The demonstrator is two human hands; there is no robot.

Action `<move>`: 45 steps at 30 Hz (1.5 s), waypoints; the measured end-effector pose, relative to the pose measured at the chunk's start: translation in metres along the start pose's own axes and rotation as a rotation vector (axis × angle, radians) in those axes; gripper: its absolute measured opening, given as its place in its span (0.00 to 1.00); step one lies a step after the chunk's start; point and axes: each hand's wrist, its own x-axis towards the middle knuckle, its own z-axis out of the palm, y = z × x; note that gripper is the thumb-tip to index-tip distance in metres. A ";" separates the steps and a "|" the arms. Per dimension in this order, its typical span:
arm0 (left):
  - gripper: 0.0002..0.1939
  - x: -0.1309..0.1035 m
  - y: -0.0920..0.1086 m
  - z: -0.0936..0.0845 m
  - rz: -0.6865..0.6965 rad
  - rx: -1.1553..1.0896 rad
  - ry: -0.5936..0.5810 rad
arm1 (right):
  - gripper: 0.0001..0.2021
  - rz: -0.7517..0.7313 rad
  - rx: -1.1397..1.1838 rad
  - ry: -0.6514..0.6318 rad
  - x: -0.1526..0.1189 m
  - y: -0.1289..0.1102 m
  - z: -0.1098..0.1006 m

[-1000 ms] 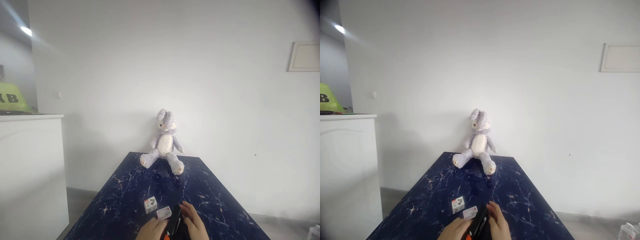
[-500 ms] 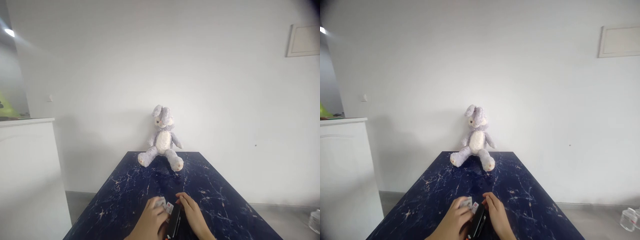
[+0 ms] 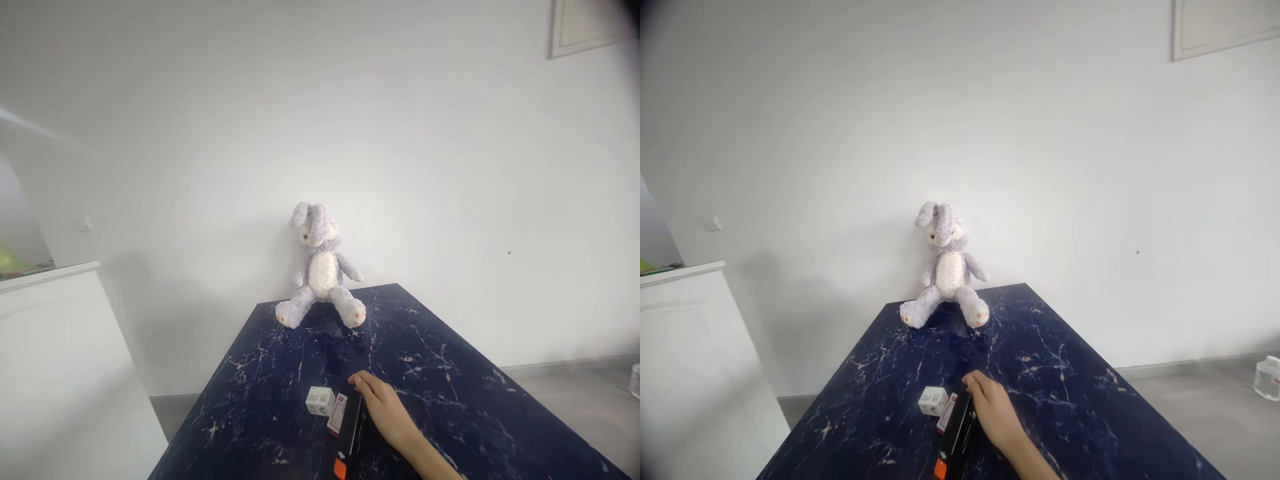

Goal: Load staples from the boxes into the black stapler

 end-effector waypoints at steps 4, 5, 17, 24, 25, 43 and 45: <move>0.29 0.109 0.019 -0.039 0.037 0.018 0.022 | 0.23 0.035 0.041 0.005 -0.001 -0.002 0.000; 0.29 0.125 0.020 -0.045 0.034 0.015 0.000 | 0.23 0.040 0.047 0.006 -0.002 -0.003 -0.001; 0.34 0.183 0.010 -0.057 -0.051 -0.158 -0.150 | 0.24 0.033 0.021 0.018 -0.008 -0.012 0.000; 0.32 0.180 -0.005 -0.044 -0.045 -0.182 -0.169 | 0.23 0.038 0.005 0.000 -0.008 -0.012 0.000; 0.32 0.183 -0.007 -0.046 -0.048 -0.206 -0.177 | 0.23 0.034 0.002 0.002 -0.008 -0.012 0.000; 0.41 0.184 -0.003 -0.051 -0.081 -0.309 -0.229 | 0.23 0.039 0.019 -0.005 -0.008 -0.014 -0.001; 0.36 0.145 0.005 -0.042 -0.110 -0.325 -0.210 | 0.23 0.041 0.018 -0.010 -0.009 -0.014 -0.002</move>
